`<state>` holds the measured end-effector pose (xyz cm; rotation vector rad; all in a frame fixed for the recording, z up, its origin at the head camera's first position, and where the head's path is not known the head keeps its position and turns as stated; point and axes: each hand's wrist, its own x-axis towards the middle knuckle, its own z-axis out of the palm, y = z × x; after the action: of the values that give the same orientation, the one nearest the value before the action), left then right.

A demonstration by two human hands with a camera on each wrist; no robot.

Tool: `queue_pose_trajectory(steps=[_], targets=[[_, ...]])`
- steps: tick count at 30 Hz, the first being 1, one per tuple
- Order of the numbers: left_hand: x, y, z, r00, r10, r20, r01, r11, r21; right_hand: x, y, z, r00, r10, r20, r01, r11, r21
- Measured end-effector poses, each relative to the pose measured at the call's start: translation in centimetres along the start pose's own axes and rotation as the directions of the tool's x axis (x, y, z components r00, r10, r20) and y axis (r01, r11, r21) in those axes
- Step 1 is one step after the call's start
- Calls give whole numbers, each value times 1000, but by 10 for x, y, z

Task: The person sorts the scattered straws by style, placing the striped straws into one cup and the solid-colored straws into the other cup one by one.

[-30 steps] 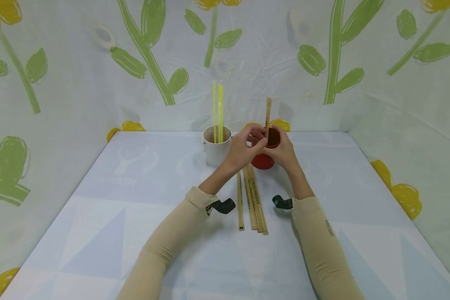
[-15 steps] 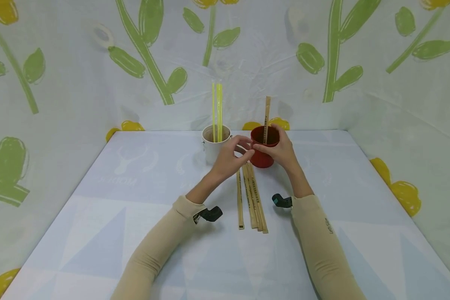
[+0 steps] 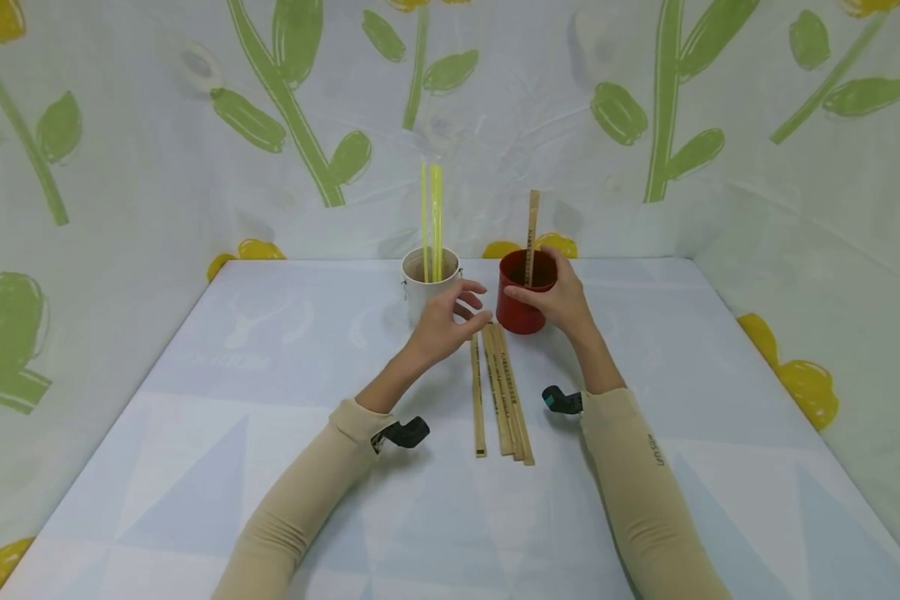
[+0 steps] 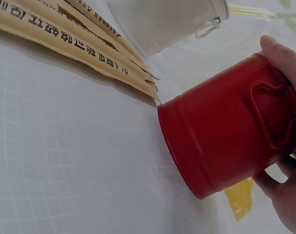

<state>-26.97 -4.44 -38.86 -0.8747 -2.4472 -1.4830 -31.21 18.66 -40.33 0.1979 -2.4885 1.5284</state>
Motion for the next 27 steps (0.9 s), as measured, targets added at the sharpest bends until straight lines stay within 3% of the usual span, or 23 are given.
queue_pose_trajectory(steps=[5,10,16,18,23,27], targets=[[-2,0,-4,995,-92,25,89,991,97,0,0,-1,1000,9,-2,-9,1000,3],[-4,0,-4,978,-199,58,186,967,171,-1,0,-1,1000,13,-2,-13,1000,-3],[-6,-4,-1,960,-253,117,225,951,211,-1,-3,-1,1000,3,-1,-3,1000,-8],[-7,-6,0,943,-290,166,253,944,214,0,-2,-1,1000,3,0,-3,1000,-9],[-8,-7,4,880,-382,283,320,916,240,1,0,0,1000,8,1,-8,1000,-14],[-10,-9,8,852,-420,313,341,899,276,1,1,0,1000,5,-3,-5,1000,-18]])
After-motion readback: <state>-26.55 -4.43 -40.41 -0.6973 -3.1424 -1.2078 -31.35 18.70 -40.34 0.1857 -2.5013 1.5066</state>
